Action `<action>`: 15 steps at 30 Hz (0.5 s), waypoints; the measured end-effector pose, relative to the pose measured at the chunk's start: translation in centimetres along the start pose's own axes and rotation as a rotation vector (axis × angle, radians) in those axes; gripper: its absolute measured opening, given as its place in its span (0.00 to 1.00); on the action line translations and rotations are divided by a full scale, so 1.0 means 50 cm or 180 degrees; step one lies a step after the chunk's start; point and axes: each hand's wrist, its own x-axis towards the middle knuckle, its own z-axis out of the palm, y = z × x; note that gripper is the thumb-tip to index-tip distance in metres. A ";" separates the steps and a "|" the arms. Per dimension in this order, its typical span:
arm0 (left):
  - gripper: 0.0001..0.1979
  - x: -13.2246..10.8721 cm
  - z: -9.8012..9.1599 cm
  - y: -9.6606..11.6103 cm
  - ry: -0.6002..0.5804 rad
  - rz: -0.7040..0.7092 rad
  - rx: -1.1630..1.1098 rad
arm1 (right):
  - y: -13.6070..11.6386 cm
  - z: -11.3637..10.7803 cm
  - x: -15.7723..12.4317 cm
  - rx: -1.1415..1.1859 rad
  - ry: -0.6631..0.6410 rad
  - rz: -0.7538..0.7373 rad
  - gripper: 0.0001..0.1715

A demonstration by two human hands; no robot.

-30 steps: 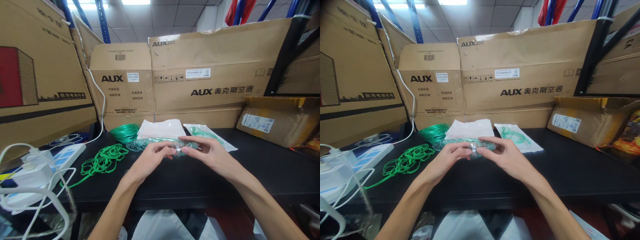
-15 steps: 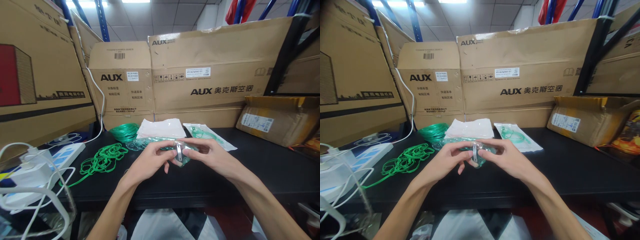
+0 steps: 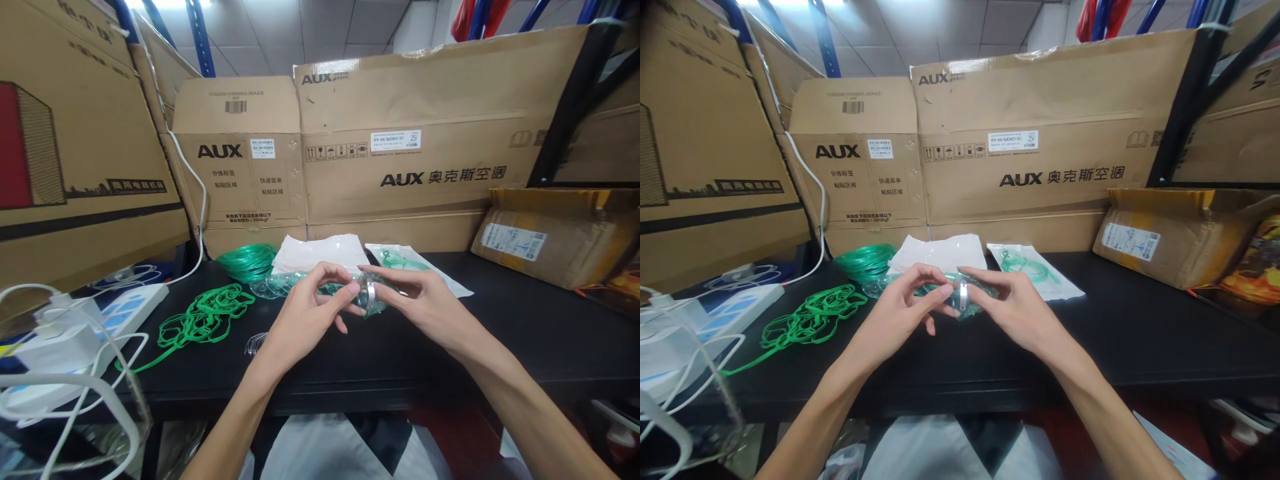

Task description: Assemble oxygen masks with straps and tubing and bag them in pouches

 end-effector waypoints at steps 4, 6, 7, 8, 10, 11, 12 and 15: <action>0.13 -0.008 0.013 0.009 0.0165 0.0255 0.0898 | 0.004 0.003 0.000 -0.0004 0.0189 -0.0065 0.22; 0.11 -0.009 0.018 0.008 0.0296 0.0422 0.1326 | 0.005 0.007 -0.001 -0.0030 0.0181 -0.0092 0.21; 0.11 -0.009 0.019 0.006 0.0338 0.0478 0.1445 | 0.005 0.009 -0.001 -0.0050 0.0171 -0.0093 0.21; 0.11 -0.008 0.020 0.004 0.0361 0.0508 0.1496 | 0.005 0.011 -0.001 -0.0070 0.0164 -0.0090 0.21; 0.11 -0.006 0.020 0.001 0.0369 0.0510 0.1494 | 0.006 0.011 -0.002 -0.0103 0.0111 -0.0069 0.22; 0.11 -0.005 0.020 0.000 0.0357 0.0497 0.1478 | 0.006 0.010 -0.002 -0.0127 0.0072 -0.0061 0.22; 0.11 -0.004 0.019 0.000 0.0342 0.0481 0.1460 | 0.007 0.008 -0.003 -0.0150 0.0031 -0.0057 0.22; 0.11 -0.004 0.016 0.002 0.0264 0.0464 0.1421 | 0.009 0.003 -0.003 -0.0232 -0.0068 -0.0044 0.23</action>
